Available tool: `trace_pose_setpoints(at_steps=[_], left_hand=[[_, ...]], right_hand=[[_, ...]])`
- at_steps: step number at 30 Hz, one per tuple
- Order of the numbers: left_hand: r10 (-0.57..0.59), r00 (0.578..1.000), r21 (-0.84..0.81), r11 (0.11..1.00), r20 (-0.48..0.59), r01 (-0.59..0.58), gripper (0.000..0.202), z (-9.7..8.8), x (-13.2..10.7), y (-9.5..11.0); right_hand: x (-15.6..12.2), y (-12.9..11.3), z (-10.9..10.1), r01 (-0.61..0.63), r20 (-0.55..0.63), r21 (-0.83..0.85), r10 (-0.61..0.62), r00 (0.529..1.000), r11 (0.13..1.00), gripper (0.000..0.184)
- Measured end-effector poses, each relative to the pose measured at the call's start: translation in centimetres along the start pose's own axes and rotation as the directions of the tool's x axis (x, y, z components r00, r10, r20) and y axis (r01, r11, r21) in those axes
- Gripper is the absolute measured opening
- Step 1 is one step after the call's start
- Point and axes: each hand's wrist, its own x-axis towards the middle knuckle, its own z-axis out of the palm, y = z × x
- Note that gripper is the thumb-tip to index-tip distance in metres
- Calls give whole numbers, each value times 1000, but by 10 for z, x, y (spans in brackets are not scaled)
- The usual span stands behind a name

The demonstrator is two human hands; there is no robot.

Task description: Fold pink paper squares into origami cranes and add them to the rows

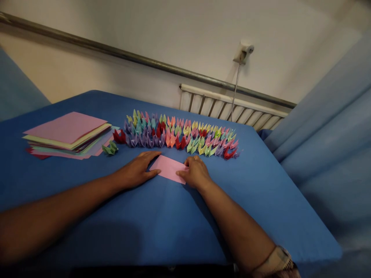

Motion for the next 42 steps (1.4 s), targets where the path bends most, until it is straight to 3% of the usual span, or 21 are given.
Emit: trace_pose_setpoints(at_steps=[3,6,8,11,14,17,21,29,42], left_hand=[[-65,998,-111,992,-25,62,70,-3,0,3],[-157,987,-342,930,-47,132,76,-6,2,8],[-208,977,-516,842,-41,158,71,-8,3,11],[-248,969,-709,681,15,185,43,-9,2,15],[-270,962,-815,546,46,193,33,-10,0,20],[-301,953,-857,478,44,191,33,-13,-3,26],[-315,949,-849,497,18,181,30,-17,-5,31],[-316,948,-745,644,-47,178,35,-21,-7,35],[-377,923,-746,637,-80,195,34,-21,-8,37]], right_hand=[[-2,2,6,61,-43,115,-56,997,992,19],[-4,-1,11,118,-56,356,-104,993,927,14],[-6,-4,12,161,-88,528,-135,987,834,18],[-6,-9,10,204,-151,676,-138,979,708,25],[-5,-10,7,184,-183,731,-71,980,657,25],[-3,-9,7,106,-138,808,12,990,580,27],[-3,-7,9,8,-40,876,56,998,481,35],[-5,-8,5,80,-133,832,57,990,549,32],[-4,-6,8,80,-117,867,45,992,492,31]])
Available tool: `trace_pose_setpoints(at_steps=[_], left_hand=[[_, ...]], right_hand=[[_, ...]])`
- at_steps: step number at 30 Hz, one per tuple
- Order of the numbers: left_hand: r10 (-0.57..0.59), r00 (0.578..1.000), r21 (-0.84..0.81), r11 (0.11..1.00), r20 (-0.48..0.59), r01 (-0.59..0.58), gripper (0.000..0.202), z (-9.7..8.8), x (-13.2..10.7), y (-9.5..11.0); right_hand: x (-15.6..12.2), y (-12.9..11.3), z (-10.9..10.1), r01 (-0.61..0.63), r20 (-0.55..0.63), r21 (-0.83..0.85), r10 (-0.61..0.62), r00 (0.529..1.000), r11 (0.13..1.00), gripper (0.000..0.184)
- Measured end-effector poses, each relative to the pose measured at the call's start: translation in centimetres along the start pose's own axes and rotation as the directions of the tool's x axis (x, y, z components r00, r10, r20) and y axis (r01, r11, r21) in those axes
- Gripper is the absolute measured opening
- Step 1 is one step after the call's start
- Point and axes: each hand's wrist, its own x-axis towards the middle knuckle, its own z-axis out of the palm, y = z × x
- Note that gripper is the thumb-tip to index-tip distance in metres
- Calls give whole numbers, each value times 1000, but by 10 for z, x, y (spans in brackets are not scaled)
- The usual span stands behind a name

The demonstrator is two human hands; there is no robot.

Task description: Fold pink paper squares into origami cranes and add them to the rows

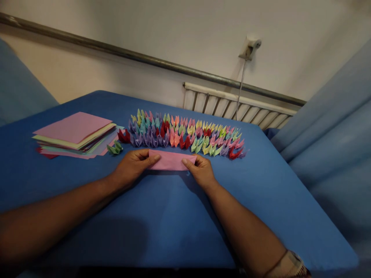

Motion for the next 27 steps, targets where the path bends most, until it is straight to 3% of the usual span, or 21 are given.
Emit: trace_pose_setpoints(at_steps=[7,18,27], left_hand=[[-1,1000,5,1000,18,0,40,-1,-1,2],[36,999,-16,999,14,-36,30,-1,-3,4],[21,1000,-5,1000,1,-21,31,-1,0,0]], right_hand=[[0,-1,1,-1,-21,5,1,1000,1000,32],[0,-2,2,73,-94,-32,-75,993,997,29],[-1,-3,2,106,-64,-48,-109,992,993,30]])
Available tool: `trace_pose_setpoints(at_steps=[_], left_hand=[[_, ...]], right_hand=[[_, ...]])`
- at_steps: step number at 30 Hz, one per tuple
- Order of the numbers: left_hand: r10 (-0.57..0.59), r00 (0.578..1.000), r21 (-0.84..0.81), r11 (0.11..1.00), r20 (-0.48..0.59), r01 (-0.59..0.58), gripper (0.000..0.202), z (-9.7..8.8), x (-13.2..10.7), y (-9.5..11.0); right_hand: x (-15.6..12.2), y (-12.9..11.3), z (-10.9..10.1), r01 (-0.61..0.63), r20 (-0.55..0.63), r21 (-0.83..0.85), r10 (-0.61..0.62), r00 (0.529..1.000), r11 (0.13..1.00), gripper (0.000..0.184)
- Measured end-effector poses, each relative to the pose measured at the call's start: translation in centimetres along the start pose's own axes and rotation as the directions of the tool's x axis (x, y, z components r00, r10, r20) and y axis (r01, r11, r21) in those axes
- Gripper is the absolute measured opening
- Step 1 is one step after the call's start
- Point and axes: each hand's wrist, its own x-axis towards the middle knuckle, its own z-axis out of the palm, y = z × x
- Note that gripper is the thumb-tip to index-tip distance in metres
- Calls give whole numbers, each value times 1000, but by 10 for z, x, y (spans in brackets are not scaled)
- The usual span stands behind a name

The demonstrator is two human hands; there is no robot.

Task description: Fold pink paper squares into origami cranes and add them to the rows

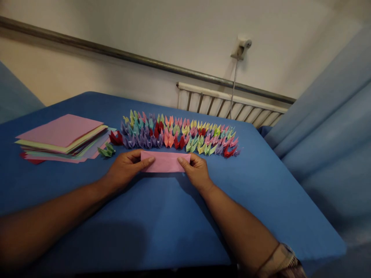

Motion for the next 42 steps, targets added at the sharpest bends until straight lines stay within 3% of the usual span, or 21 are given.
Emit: trace_pose_setpoints(at_steps=[7,10,13,14,16,18,19,21,23,26,30,32,34,36,42], left_hand=[[18,1000,115,993,-21,-15,37,0,1,0],[57,998,285,957,3,-55,36,-2,7,-8],[77,994,488,867,77,-105,33,-3,13,-17],[77,991,545,830,105,-122,32,-3,15,-19],[81,986,634,757,145,-156,30,-1,16,-19],[94,980,688,700,175,-190,27,0,15,-17],[103,978,706,679,184,-204,27,0,15,-16],[111,973,730,646,200,-224,26,-2,16,-14],[99,972,753,617,212,-227,27,-6,17,-13],[115,973,793,565,200,-230,26,-11,18,-16],[355,916,789,500,190,-357,54,7,2,-18],[316,895,732,519,316,-442,62,25,-12,-17],[199,857,668,552,476,-499,74,41,-25,-14],[100,848,681,549,521,-484,79,49,-33,-12],[-17,857,766,457,515,-452,100,25,-35,-16]], right_hand=[[-2,-2,-1,40,-5,-60,-41,999,997,37],[2,6,-1,-85,7,-108,86,996,991,36],[6,12,-2,-162,20,-374,183,983,913,26],[6,11,-2,-116,20,-506,146,989,855,23],[4,6,-1,45,54,-727,-8,999,686,34],[-3,-2,5,215,157,-818,-152,976,533,49],[-9,-5,9,278,226,-825,-164,960,492,52],[-20,-10,19,424,437,-781,-84,896,459,59],[-31,-11,27,493,574,-733,38,818,469,75],[-39,-11,33,463,584,-753,151,797,467,86],[-39,-14,33,442,576,-765,193,794,468,86],[-38,-15,33,451,591,-759,207,779,470,83],[-36,-15,33,469,611,-750,218,761,466,81],[-35,-14,32,486,627,-745,230,745,456,82],[-35,-13,33,478,614,-761,250,748,440,83]])
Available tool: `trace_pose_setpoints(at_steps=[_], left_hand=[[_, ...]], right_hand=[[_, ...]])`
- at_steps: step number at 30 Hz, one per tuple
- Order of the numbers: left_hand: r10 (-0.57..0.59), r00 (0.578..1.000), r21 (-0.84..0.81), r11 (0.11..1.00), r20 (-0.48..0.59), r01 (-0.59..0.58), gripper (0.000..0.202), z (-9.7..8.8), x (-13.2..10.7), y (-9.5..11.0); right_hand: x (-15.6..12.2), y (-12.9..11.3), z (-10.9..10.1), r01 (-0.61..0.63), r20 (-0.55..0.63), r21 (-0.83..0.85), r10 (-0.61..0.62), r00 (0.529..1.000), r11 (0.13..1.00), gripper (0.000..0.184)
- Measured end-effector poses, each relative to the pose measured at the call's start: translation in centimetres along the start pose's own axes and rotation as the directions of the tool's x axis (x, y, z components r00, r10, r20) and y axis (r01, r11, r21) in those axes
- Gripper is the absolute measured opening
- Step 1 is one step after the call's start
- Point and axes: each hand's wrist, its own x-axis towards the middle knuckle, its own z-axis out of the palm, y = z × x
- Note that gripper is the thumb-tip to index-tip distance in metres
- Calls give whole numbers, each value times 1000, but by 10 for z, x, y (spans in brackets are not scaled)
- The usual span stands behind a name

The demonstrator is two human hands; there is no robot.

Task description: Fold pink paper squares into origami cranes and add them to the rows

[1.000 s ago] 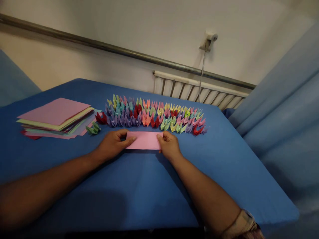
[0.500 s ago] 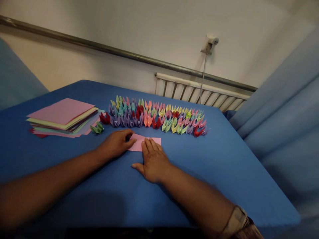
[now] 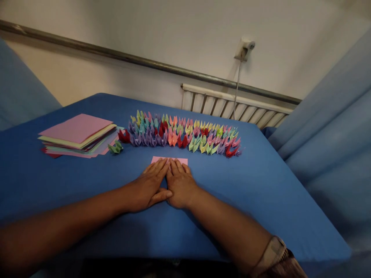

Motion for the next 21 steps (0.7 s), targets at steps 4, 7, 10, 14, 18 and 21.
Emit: trace_pose_setpoints(at_steps=[4,7,10,14,18,21], left_hand=[[-15,1000,90,996,-12,16,107,2,-8,-14],[7,1000,117,993,16,-9,108,2,-9,-17],[22,999,105,994,35,-26,103,-1,-9,-18],[50,997,63,997,56,-54,95,-7,-9,-17],[43,997,46,998,65,-46,90,-12,-8,-13],[29,997,45,998,77,-33,89,-12,-8,-12]], right_hand=[[-1,-2,-2,-17,-36,3,17,999,1000,82],[-10,-1,-4,-20,-21,-4,20,1000,1000,83],[-27,3,-5,-30,-16,-32,30,999,999,80],[-49,12,-3,-129,-84,-80,122,989,988,79],[-57,19,-4,-226,-146,-128,207,967,966,72],[-49,15,-9,-331,-214,-155,295,931,931,70]])
